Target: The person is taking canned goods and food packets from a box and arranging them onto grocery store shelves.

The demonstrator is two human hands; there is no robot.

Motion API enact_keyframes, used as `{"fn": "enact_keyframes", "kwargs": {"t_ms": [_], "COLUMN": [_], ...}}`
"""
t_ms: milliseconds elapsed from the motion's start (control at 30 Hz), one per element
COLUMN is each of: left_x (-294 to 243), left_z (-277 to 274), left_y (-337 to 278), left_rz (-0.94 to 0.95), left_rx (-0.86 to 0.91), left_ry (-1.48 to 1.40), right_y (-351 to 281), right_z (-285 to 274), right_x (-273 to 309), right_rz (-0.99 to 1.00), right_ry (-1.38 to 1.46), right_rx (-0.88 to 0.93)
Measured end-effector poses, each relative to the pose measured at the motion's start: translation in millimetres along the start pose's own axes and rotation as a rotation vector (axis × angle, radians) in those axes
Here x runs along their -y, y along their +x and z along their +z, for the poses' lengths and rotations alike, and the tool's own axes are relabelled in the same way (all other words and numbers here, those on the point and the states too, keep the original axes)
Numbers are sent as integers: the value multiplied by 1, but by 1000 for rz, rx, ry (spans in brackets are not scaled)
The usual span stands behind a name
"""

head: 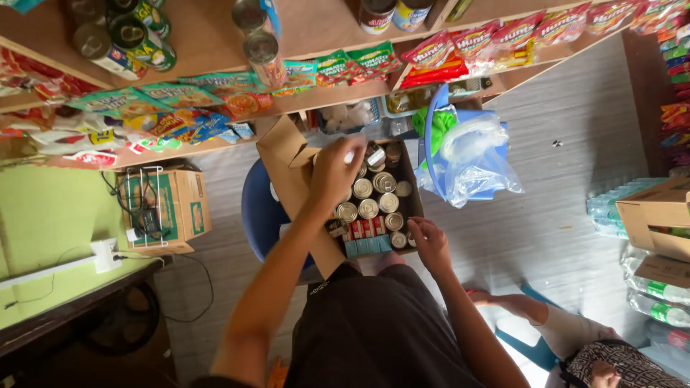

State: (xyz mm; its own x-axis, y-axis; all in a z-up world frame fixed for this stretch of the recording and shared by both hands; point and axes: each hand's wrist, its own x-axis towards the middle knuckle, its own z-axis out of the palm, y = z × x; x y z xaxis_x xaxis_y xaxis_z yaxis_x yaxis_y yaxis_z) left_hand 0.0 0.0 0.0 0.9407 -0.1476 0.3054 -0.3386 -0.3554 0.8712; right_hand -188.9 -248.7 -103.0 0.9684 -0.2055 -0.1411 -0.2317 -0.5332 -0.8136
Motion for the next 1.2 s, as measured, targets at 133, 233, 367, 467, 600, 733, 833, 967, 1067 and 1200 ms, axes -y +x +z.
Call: {"fn": "enact_keyframes", "kwargs": {"t_ms": [133, 233, 367, 467, 600, 733, 833, 967, 1067, 1200], "left_x": [-6, -8, -17, -28, -48, -68, -72, -66, -46, -19], "left_z": [-34, -47, -46, -39, -26, -11, -2, -2, 5, 19], "left_y": [-106, -161, -191, -198, -196, -208, -210, -216, -240, -270], "left_rz": [-216, -194, -195, -204, -251, -309, -327, -363, -379, -384], "left_rx": [44, -47, -194, -210, -203, -289, -304, -381, -427, -511], "left_ry": [262, 426, 499, 447, 440, 426, 419, 437, 439, 456], "right_y": [5, 17, 47, 77, 136, 198, 245, 296, 317, 320], "right_z": [11, 19, 34, 47, 87, 150, 184, 237, 264, 265], "right_x": [-3, -9, -2, 12, 0, -9, -11, -42, -67, -44], "right_rz": [322, 214, 72, -43, -328, -504, -569, -508, -428, -252], "right_ry": [-15, 8, -51, -68, -88, -196, -431, -674, -865, -955], "right_rx": [103, 145, 260, 309, 294, 316, 340, 460, 551, 712]}}
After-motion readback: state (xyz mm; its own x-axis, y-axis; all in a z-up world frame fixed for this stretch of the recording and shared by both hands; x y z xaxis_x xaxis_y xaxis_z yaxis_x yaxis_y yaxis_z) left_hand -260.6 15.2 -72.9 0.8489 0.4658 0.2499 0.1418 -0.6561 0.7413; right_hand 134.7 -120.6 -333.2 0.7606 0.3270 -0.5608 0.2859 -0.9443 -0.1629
